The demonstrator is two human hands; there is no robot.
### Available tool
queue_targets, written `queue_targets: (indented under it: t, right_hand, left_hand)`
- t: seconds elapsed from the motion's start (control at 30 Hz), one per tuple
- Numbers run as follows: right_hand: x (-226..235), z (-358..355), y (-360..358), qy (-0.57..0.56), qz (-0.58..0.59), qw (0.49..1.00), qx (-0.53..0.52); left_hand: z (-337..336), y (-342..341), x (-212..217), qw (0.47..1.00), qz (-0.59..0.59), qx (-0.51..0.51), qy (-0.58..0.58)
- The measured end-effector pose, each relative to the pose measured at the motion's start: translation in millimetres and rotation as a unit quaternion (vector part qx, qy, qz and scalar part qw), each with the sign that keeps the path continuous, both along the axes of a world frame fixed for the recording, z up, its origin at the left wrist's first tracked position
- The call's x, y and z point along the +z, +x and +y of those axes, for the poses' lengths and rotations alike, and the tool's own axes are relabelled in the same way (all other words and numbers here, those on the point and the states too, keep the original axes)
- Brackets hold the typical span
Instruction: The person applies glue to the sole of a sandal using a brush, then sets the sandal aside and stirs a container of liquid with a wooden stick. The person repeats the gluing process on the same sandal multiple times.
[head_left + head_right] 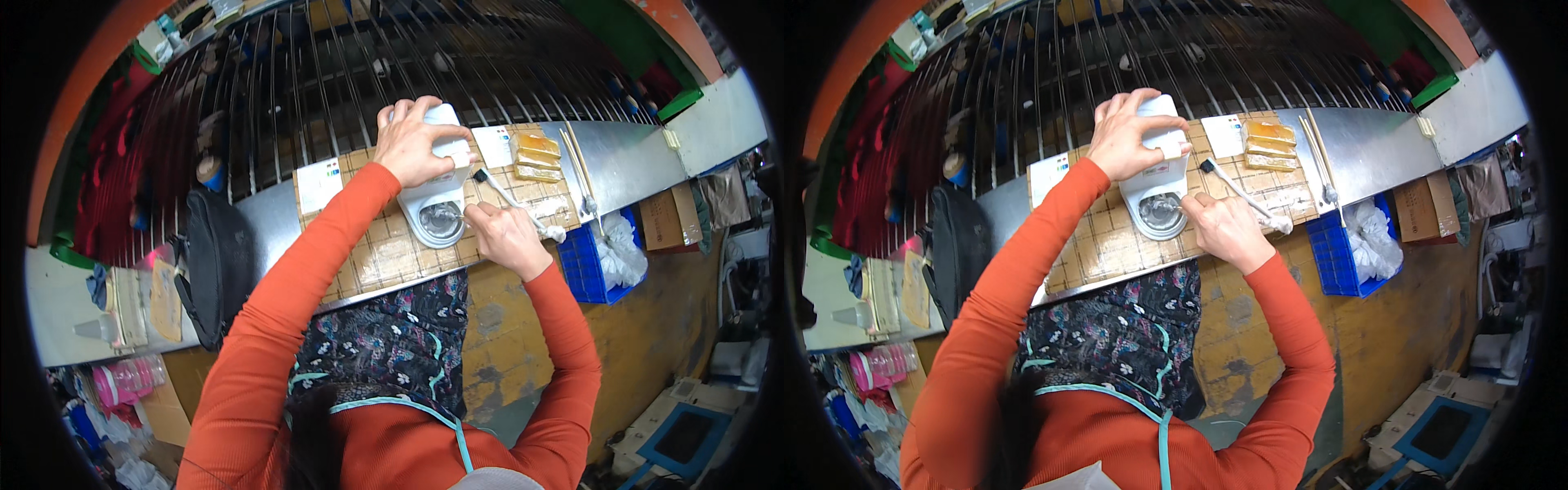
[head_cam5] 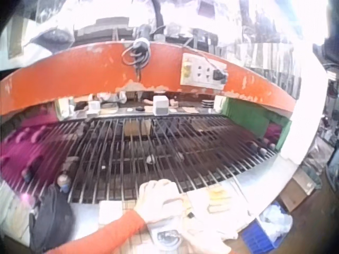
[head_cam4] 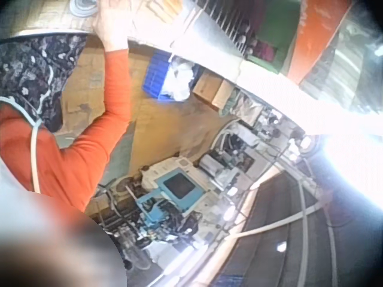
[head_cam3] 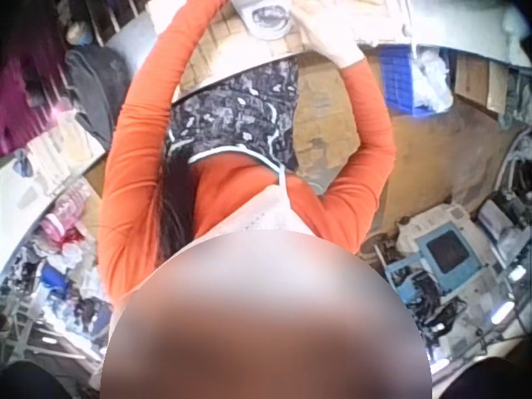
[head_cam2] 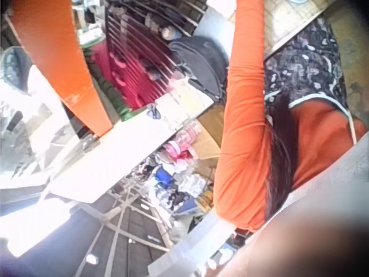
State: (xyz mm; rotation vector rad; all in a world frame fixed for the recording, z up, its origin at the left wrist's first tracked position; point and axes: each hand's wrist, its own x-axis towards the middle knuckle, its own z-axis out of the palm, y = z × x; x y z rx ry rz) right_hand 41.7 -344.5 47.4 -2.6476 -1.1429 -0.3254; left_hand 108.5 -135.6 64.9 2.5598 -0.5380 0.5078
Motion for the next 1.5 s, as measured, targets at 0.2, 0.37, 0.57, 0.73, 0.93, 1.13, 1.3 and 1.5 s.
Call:
queue_targets:
  t: [0.2,0.37,0.57,0.73,0.93,1.13,1.3,1.5]
  right_hand:
    - [-11.1,-10.4,-31.1,0.030,0.006,0.999,-0.033]
    - [-10.2,-12.7,-47.4,0.031,-0.029,0.998,-0.049]
    - [2.5,-6.6,-31.8,0.005,-0.095,0.996,0.000]
    - [15.7,5.0,-0.8,-0.062,-0.171,0.980,0.076]
    - [21.0,16.8,17.6,-0.037,-0.093,0.992,0.076]
    - [7.7,7.6,10.0,-0.008,0.005,0.999,0.046]
    - [-4.0,-6.7,-19.2,0.008,-0.028,0.999,0.017]
    - [-7.5,-12.8,-33.2,0.099,0.000,0.994,-0.035]
  left_hand:
    - [-0.9,0.8,-2.9,1.000,0.002,0.009,0.008]
    - [-0.5,-0.5,-1.4,1.000,0.005,0.004,0.000]
    - [-0.9,-1.8,1.0,1.000,0.014,-0.007,-0.025]
    - [-0.9,-2.4,-0.6,1.000,0.005,-0.003,-0.029]
    - [-0.9,-1.8,-2.0,0.999,0.007,0.002,-0.036]
    - [-0.6,-2.5,-0.4,0.999,0.008,0.000,-0.034]
    - [-0.7,-2.1,-0.5,0.999,0.018,0.008,-0.026]
    - [-2.9,-0.1,-5.4,1.000,-0.014,0.013,-0.021]
